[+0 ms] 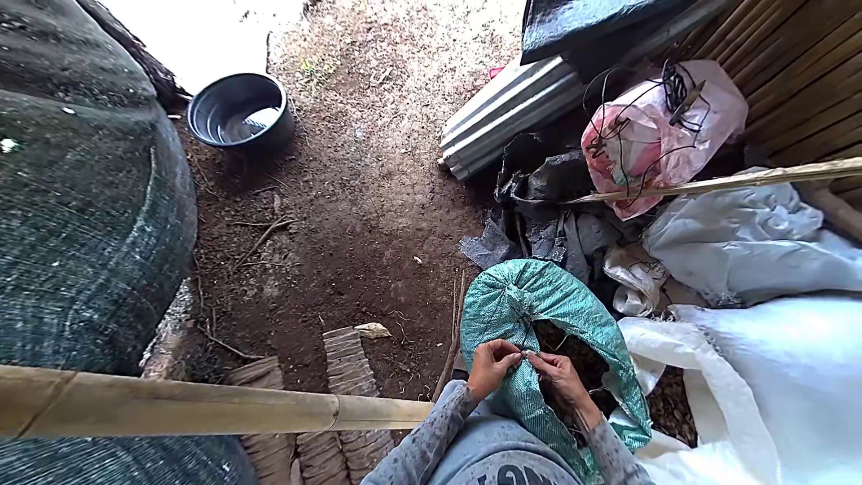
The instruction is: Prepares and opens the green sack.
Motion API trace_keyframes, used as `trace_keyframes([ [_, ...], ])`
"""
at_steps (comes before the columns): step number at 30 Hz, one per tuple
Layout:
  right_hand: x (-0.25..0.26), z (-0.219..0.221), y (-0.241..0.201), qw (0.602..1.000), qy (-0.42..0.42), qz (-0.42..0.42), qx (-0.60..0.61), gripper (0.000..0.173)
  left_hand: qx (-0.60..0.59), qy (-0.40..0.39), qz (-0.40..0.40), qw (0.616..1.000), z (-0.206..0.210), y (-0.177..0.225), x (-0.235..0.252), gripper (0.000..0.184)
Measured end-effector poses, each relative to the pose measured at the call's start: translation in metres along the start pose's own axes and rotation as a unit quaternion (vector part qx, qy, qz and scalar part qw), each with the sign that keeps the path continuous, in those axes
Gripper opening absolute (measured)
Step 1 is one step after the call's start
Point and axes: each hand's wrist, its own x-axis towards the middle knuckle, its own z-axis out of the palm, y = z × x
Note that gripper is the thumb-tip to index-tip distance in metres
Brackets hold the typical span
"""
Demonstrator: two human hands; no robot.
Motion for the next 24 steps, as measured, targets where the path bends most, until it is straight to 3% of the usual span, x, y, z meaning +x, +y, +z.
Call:
trace_keyframes([
  [3, -0.006, 0.001, -0.009, 0.999, -0.013, 0.038, 0.029, 0.013, -0.012, 0.007, -0.014, 1.0, 0.001, 0.0, 0.0, 0.01],
  [7, -0.005, 0.002, -0.019, 0.995, -0.013, 0.074, 0.07, 0.028, 0.036, 0.018, -0.007, 0.999, 0.004, 0.002, 0.0, 0.01],
  [10, 0.003, 0.007, -0.018, 0.998, 0.015, 0.049, 0.028, 0.029, 0.052, 0.037, -0.007, 0.998, 0.009, 0.005, -0.001, 0.014],
  [17, 0.014, 0.011, -0.007, 1.0, 0.009, 0.006, 0.028, 0.019, -0.058, 0.062, -0.081, 0.993, 0.007, 0.007, 0.001, 0.012],
  [20, 0.018, 0.009, -0.007, 1.0, -0.001, -0.017, 0.009, 0.017, -0.055, 0.034, -0.128, 0.99, 0.003, 0.013, 0.007, 0.01],
  [24, 0.027, 0.009, -0.006, 1.0, 0.002, -0.016, -0.012, 0.014, 0.039, -0.046, -0.176, 0.983, -0.009, 0.028, 0.023, 0.013],
])
